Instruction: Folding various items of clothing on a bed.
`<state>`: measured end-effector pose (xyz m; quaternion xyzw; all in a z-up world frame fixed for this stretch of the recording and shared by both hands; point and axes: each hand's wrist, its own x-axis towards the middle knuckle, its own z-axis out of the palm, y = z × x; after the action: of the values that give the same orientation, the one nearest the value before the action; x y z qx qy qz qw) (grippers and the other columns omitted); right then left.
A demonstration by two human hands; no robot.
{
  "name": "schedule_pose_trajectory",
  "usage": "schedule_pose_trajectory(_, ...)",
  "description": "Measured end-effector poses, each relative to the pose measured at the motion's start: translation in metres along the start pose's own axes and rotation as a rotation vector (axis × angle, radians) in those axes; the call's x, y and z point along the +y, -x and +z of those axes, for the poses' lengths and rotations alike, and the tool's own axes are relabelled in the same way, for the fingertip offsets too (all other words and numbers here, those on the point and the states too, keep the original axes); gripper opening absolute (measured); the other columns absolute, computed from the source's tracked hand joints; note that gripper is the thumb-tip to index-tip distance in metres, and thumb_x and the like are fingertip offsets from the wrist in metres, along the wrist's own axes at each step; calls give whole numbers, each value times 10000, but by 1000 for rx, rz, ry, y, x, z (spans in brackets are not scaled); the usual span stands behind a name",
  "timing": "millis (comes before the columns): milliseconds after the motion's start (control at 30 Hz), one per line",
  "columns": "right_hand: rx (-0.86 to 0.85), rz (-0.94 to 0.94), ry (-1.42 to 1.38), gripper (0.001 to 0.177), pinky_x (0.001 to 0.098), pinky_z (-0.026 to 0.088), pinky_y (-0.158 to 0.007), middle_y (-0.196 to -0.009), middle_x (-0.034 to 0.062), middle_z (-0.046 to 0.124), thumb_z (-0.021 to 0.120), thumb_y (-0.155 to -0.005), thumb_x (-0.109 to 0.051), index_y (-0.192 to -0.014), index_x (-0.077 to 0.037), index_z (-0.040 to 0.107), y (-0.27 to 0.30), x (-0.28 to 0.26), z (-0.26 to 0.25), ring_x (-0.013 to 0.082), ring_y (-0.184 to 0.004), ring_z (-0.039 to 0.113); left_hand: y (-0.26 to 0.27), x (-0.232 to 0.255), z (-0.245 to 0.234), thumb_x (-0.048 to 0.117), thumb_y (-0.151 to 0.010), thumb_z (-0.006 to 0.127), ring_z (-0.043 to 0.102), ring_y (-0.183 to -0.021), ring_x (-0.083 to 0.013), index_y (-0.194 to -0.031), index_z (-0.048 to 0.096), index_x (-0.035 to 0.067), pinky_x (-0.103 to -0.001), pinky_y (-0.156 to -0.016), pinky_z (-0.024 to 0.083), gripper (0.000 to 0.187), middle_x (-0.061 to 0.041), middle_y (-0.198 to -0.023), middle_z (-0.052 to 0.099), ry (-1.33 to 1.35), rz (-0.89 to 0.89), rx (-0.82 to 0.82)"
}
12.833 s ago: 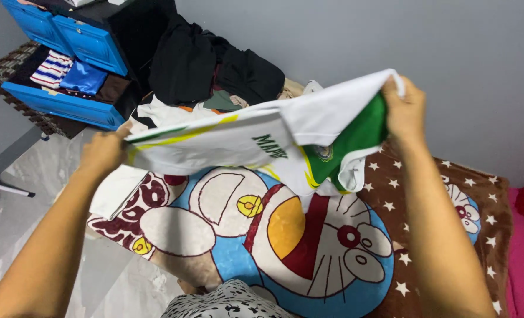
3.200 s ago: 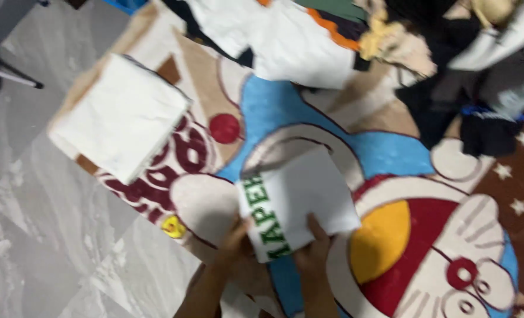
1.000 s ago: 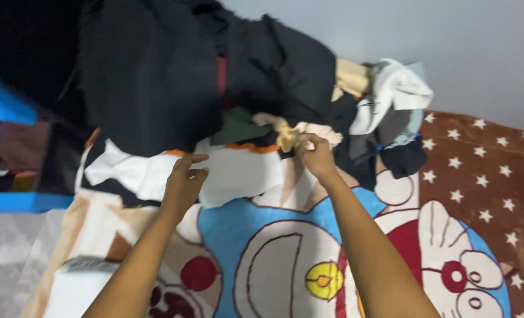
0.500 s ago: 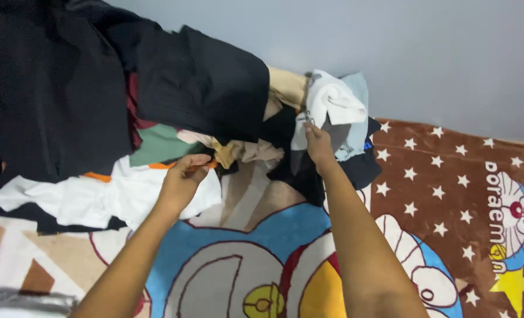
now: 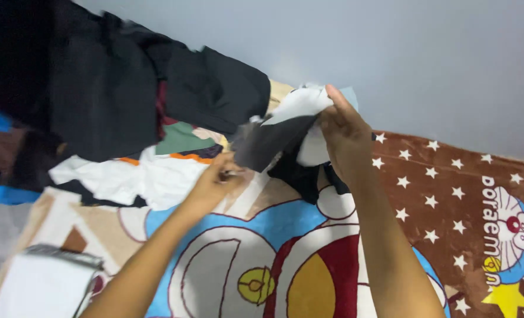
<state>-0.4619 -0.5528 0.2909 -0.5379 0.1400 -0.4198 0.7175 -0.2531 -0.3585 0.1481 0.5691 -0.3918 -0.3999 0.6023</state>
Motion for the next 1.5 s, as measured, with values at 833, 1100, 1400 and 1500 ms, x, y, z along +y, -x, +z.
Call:
schedule_pose_trajectory(833, -485, 192, 541, 207, 315, 581, -861, -1121, 21, 751, 740, -931, -183, -1110, -87, 701, 374, -108, 238, 149, -1005, 707, 360, 236, -23, 208, -1060, 542, 659, -817, -162, -1288, 605, 35, -337, -736, 557, 293, -69, -1001, 669, 421, -255, 50)
schedule_pose_trajectory(1100, -627, -193, 794, 896, 359, 475, -1000, -1329, 166, 615, 940, -713, -336, -1426, -21, 499, 370, -145, 278, 215, -1214, 578, 379, 257, 14, 231, -1041, 610, 593, -838, -102, -1102, 701, 12, -288, -761, 521, 245, -38, -893, 699, -419, 199, -289)
schedule_pose_trajectory(1400, -623, 132, 730, 335, 254, 541, -777, -912, 56, 791, 782, -904, -278, -1096, -3, 795, 374, -170, 247, 78, -831, 658, 404, 290, 7, 229, -962, 684, 602, -878, -100, -1354, 550, 102, -262, -781, 492, 434, -32, -953, 698, -128, -10, -462)
schedule_pose_trajectory(1500, -590, 166, 467, 308, 237, 538, -803, -978, 38, 775, 728, -952, -212, -1154, 18, 762, 375, -196, 239, 71, -873, 663, 409, 291, 23, 240, -872, 763, 624, -1112, -101, -1408, 514, 104, -249, -944, 501, 606, -22, -1213, 689, 33, 21, -595)
